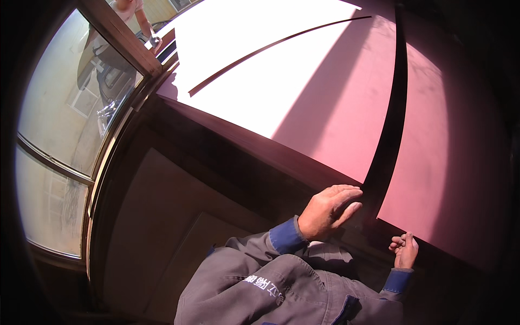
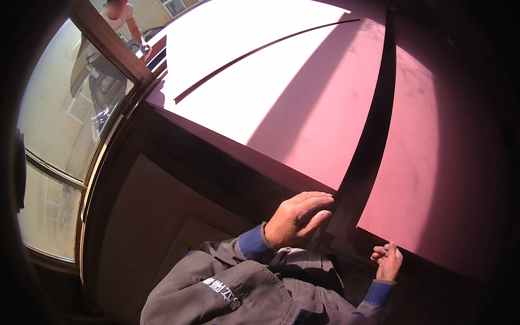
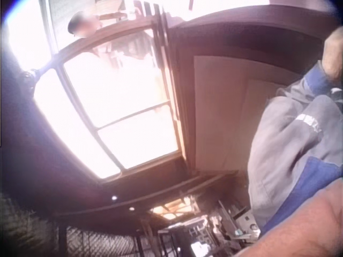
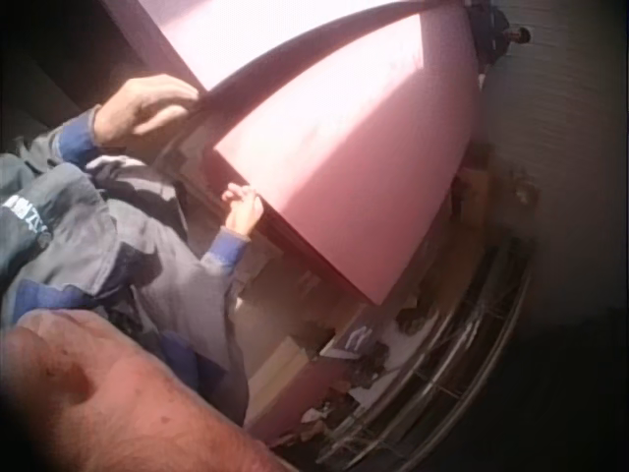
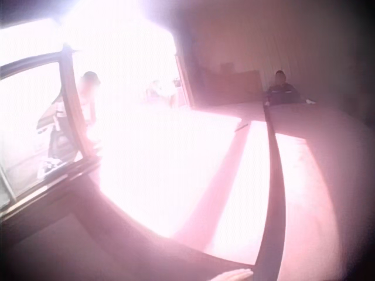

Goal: The person repeatedly lifts and places large pink sheets onto a stack on a table. The hands handle the sheets one at a time, aligning them with the existing pile. The task continues throughout the clip without visible completion.

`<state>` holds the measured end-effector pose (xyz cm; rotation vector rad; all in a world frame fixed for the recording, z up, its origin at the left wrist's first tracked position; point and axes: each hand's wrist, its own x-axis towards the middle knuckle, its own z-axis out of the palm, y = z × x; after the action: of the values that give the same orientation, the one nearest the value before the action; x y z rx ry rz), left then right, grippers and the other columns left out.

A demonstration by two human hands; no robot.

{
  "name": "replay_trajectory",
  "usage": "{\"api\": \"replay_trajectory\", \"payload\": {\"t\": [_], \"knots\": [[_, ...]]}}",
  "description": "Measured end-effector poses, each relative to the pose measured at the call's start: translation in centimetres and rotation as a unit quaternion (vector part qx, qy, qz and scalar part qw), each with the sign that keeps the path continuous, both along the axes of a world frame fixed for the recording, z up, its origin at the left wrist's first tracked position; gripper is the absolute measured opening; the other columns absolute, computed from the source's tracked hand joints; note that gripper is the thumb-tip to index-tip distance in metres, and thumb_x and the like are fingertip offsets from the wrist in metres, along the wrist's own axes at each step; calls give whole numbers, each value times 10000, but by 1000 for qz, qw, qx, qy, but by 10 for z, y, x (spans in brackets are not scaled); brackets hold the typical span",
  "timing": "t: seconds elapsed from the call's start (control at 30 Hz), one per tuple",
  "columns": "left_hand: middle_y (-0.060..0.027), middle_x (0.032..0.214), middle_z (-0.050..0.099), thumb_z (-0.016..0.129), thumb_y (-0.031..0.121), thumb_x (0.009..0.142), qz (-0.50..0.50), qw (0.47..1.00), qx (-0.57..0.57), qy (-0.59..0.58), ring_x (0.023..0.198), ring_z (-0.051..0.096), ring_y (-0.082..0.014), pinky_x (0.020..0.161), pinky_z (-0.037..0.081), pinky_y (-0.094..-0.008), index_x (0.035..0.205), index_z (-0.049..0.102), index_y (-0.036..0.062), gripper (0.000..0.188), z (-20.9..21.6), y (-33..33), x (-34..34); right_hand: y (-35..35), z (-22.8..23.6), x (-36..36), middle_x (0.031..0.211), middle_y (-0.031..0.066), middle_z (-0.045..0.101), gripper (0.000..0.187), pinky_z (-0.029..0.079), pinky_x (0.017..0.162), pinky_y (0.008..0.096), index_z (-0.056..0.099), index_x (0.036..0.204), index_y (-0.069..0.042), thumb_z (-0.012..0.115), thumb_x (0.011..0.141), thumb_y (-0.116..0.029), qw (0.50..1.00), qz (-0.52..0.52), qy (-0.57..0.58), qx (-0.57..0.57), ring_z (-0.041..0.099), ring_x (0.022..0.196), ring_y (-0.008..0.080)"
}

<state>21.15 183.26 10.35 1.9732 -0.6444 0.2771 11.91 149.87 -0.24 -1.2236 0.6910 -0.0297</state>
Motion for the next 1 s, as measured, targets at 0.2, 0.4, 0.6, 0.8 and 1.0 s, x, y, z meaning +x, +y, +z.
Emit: {"api": "replay_trajectory", "payload": {"t": [0.2,0.4,0.6,0.8,1.0], "knots": [[-184,1093,656,667,390,940,577,805,78,-110,1001,633,-302,879,511,-367,1219,570,-74,551,26,339,122,70,-8,-28,790,99,672,243,523,572,310,564,960,-95,503,1033,-318,998,-56,15,-13,599,600,153],[-95,790,686,562,653,920,402,823,-239,322,627,673,-188,604,579,-316,995,623,-8,668,-10,483,185,223,-31,-23,840,170,692,255,579,595,328,576,1007,-18,497,1035,-259,984,149,88,35,658,645,187],[-79,682,627,654,511,933,337,838,-270,333,512,588,-177,446,463,-284,885,592,48,469,-27,481,213,320,-23,36,880,149,726,259,560,618,288,628,977,39,527,996,-199,941,335,37,-44,679,691,161],[-3,587,455,612,307,982,281,820,-429,257,432,434,-129,396,332,-297,758,517,98,321,-46,443,208,384,21,102,941,123,732,322,551,665,282,651,1049,43,515,987,-242,885,451,-34,-110,671,750,136],[21,604,462,569,277,1016,198,875,-386,217,462,439,-86,415,343,-262,762,545,92,314,-46,299,115,443,62,146,1068,149,702,559,561,752,323,589,1159,62,545,1004,-473,911,380,-155,44,669,881,175]]}}
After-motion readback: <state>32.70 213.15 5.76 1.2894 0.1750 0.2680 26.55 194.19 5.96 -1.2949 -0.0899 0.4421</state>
